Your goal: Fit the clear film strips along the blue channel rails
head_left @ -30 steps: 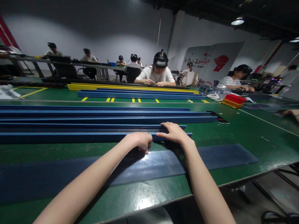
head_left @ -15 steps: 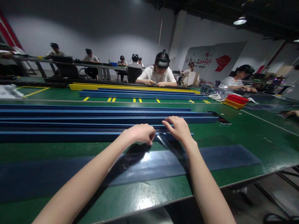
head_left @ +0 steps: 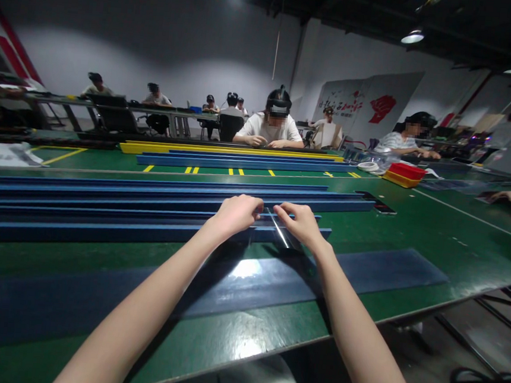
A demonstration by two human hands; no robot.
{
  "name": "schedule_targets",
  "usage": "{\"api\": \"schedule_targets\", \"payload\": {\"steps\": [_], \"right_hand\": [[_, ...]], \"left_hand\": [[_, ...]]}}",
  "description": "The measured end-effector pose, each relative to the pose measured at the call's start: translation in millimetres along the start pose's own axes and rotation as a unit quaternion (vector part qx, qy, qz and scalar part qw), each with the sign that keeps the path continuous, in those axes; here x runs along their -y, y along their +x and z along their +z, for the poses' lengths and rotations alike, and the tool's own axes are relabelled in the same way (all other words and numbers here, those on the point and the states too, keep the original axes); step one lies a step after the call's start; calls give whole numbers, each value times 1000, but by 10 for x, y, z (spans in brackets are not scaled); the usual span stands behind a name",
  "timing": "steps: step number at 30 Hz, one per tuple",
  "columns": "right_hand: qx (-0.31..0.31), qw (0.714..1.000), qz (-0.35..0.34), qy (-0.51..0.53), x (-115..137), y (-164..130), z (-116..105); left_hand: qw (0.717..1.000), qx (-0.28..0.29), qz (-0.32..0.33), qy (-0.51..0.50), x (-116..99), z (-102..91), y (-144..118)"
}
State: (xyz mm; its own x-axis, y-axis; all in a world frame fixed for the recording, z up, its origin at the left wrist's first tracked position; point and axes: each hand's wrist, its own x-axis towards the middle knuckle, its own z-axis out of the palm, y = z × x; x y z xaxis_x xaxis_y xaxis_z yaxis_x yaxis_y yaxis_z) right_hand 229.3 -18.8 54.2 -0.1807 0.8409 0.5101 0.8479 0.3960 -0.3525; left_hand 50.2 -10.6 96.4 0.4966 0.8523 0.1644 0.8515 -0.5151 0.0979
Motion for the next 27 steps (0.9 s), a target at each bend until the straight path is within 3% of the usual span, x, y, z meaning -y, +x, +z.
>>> {"api": "schedule_targets", "payload": {"steps": [10,19,27], "right_hand": [[-22,994,5,-105,12,-29,-82],[-38,977,-18,-209,-52,-59,-141],[-47,966,-61,-247,-196,-1,-45]], "left_hand": [[997,-68,5,18,-4,152,48],[997,-66,19,19,-57,271,67],[999,-48,23,6,-46,301,60]]}}
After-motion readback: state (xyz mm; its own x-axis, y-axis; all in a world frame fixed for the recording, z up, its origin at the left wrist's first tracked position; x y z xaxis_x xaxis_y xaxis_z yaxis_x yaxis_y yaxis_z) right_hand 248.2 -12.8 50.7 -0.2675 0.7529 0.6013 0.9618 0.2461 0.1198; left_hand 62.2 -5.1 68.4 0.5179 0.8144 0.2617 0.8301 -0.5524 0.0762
